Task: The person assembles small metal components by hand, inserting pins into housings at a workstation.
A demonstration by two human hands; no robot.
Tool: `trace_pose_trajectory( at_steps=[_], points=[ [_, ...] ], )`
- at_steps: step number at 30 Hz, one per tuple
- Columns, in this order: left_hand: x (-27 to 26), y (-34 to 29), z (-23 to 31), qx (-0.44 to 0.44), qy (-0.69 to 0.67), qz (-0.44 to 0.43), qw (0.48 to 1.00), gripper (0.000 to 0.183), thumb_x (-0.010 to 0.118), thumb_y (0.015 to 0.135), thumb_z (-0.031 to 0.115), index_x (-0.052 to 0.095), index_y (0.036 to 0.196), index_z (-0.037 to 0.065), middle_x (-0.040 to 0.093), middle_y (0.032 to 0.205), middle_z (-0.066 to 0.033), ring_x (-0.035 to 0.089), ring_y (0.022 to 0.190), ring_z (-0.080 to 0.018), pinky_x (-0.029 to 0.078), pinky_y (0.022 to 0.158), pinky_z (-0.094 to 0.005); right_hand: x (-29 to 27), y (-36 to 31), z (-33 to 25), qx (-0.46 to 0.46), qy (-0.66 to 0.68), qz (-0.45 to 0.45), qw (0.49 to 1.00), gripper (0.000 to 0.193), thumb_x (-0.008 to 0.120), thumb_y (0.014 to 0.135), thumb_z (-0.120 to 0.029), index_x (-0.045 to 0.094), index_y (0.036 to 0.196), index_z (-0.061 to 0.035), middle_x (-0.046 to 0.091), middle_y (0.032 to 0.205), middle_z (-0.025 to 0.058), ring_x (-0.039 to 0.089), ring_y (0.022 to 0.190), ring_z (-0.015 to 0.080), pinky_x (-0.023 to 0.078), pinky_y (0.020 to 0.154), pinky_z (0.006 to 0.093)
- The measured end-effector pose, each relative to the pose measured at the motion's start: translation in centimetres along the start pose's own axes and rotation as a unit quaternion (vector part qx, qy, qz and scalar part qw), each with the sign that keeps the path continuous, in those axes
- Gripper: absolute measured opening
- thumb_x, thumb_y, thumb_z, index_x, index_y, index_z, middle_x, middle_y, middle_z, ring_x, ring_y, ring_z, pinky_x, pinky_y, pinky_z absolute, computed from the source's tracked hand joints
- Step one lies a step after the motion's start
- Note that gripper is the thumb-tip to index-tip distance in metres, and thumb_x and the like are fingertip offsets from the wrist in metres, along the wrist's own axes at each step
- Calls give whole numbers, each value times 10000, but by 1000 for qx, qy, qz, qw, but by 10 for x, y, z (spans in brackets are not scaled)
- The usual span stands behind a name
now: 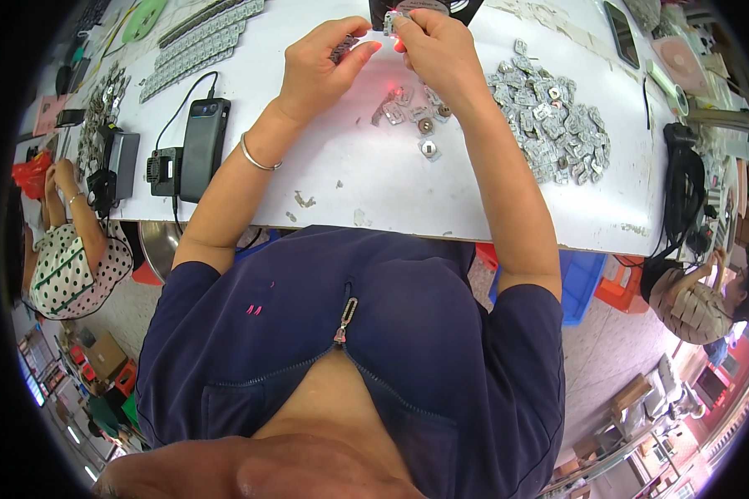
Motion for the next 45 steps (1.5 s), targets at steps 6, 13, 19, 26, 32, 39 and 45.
trace_pose_trajectory(
  at_steps=[6, 13, 19, 26, 32, 39, 45],
  points=[
    [7, -1, -2, 50, -14, 11, 999, 215, 743, 772, 148, 658, 954, 73, 688, 843, -51, 630, 591, -176, 502, 521, -271, 4, -11, 3, -15, 31, -11, 999, 200, 585, 938, -228, 638, 905, -38, 545, 696, -21, 427, 516, 34, 344, 459, 206],
    [3, -7, 9, 15, -23, -46, 999, 207, 732, 771, 140, 656, 948, 64, 690, 837, -70, 652, 657, -228, 516, 558, -302, -1, -26, 14, -6, -29, 10, 1000, 270, 585, 904, -248, 660, 869, 8, 625, 698, 25, 540, 575, 78, 438, 530, 242],
    [11, -19, 2, 0, -46, -244, 969, 279, 738, 779, 88, 661, 1045, 52, 690, 889, -71, 631, 721, -172, 508, 656, -276, -14, -61, 38, -16, -97, 26, 995, 240, 604, 903, -212, 692, 903, 11, 651, 728, 44, 563, 630, 90, 458, 584, 245],
    [2, -6, 22, -15, -136, -292, 947, 650, 747, 725, 89, 511, 1329, 118, 668, 1052, -105, 617, 692, -201, 510, 645, -311, -9, -66, 24, -129, -83, -33, 988, 200, 611, 905, -185, 711, 938, -15, 641, 765, 50, 546, 677, 94, 447, 615, 253],
    [0, -2, 21, -20, -144, -336, 931, 705, 745, 679, 59, 503, 1339, 112, 680, 994, -101, 628, 679, -212, 504, 632, -305, -3, -62, 21, -33, -109, -99, 989, 224, 595, 912, -203, 684, 878, 0, 621, 735, 46, 513, 572, 93, 424, 529, 262],
    [-17, 10, 20, -77, -147, -355, 920, 368, 682, 796, 144, 625, 1144, 36, 675, 810, -81, 620, 645, -157, 494, 602, -282, -10, -47, 8, -69, -143, -80, 984, 221, 580, 916, -201, 660, 849, -6, 569, 637, 18, 466, 525, 80, 399, 477, 246],
    [-32, 24, 15, -271, -201, -520, 785, 338, 561, 951, 310, 596, 759, 35, 549, 634, -7, 505, 512, -73, 412, 485, -215, -14, -47, -1, -57, -65, -164, 983, 211, 572, 931, -211, 647, 877, -21, 564, 650, -7, 463, 531, 49, 385, 474, 221]
  ],
)
Point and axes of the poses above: each hand's wrist, its own y-axis towards the middle knuckle, its own x-axis out of the palm, z = x × y, the point moved 1 cm from there along y, towards the middle knuckle
